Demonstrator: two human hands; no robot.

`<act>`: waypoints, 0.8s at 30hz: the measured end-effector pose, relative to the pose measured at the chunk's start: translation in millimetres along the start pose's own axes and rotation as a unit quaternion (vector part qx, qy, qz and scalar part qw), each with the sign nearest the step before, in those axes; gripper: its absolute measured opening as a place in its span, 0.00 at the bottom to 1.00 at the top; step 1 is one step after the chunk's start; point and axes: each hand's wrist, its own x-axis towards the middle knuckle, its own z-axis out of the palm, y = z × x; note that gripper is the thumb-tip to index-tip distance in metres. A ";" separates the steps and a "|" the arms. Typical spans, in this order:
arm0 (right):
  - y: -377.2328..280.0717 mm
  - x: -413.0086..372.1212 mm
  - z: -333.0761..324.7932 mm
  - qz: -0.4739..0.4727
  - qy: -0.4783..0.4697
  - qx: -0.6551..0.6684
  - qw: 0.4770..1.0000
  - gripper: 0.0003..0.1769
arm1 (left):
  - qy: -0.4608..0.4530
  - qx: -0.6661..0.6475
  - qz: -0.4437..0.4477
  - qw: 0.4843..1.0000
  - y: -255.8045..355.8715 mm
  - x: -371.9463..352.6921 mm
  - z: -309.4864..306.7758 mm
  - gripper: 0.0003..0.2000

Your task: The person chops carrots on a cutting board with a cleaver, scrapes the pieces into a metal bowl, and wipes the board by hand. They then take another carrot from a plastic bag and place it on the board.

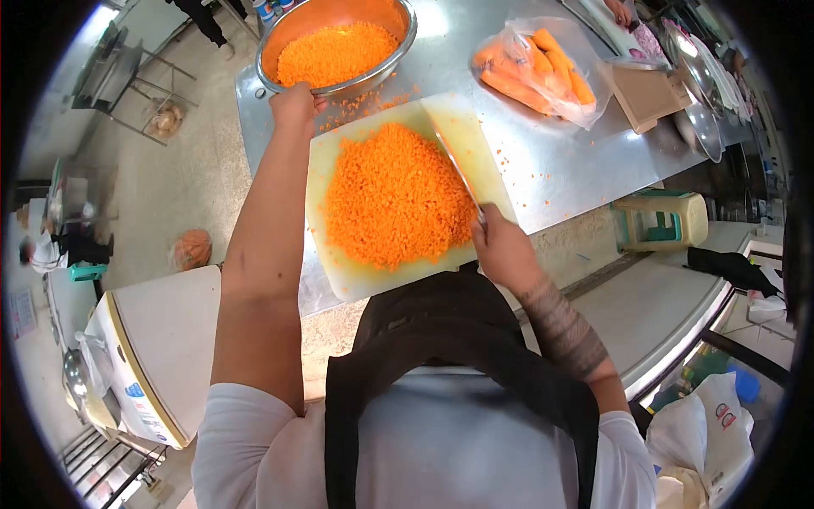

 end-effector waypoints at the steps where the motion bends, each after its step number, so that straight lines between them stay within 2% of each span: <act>1: -14.1 14.0 -9.6 -0.010 -0.024 -0.003 1.000 0.14 | -0.001 -0.007 -0.009 1.000 -4.9 8.4 -0.4 0.14; 5: -48.2 14.1 -39.2 -0.032 -0.077 0.046 0.995 0.13 | -0.007 -0.026 -0.008 1.000 -2.0 3.3 -3.3 0.13; 7: -28.7 17.8 0.6 -0.026 -0.092 0.017 0.995 0.14 | -0.029 -0.058 0.004 0.998 -10.2 7.8 -11.7 0.16; 9: -23.6 19.6 10.2 -0.029 -0.098 -0.001 0.995 0.15 | -0.035 -0.081 -0.043 0.995 -16.6 13.2 -20.2 0.17; 13: -48.8 4.8 -38.0 -0.020 -0.098 0.048 0.994 0.14 | -0.055 -0.105 -0.127 0.985 -10.3 -13.2 -24.7 0.20; 16: -46.7 -25.5 -60.1 0.003 -0.066 0.086 0.994 0.14 | 0.003 -0.093 -0.211 0.973 14.1 -47.8 -9.0 0.22; 19: -26.0 -44.8 -68.6 0.034 -0.025 0.115 0.993 0.13 | -0.147 -0.240 -0.175 0.943 -21.9 8.8 -28.6 0.25; 23: 20.0 -56.9 -60.1 0.087 -0.006 0.183 0.979 0.12 | -0.142 -0.242 -0.170 0.945 -15.8 1.5 -29.4 0.26; 24: 26.0 -55.8 -65.6 0.095 -0.013 0.164 0.982 0.12 | -0.144 -0.244 -0.169 0.944 -14.8 -4.2 -32.8 0.26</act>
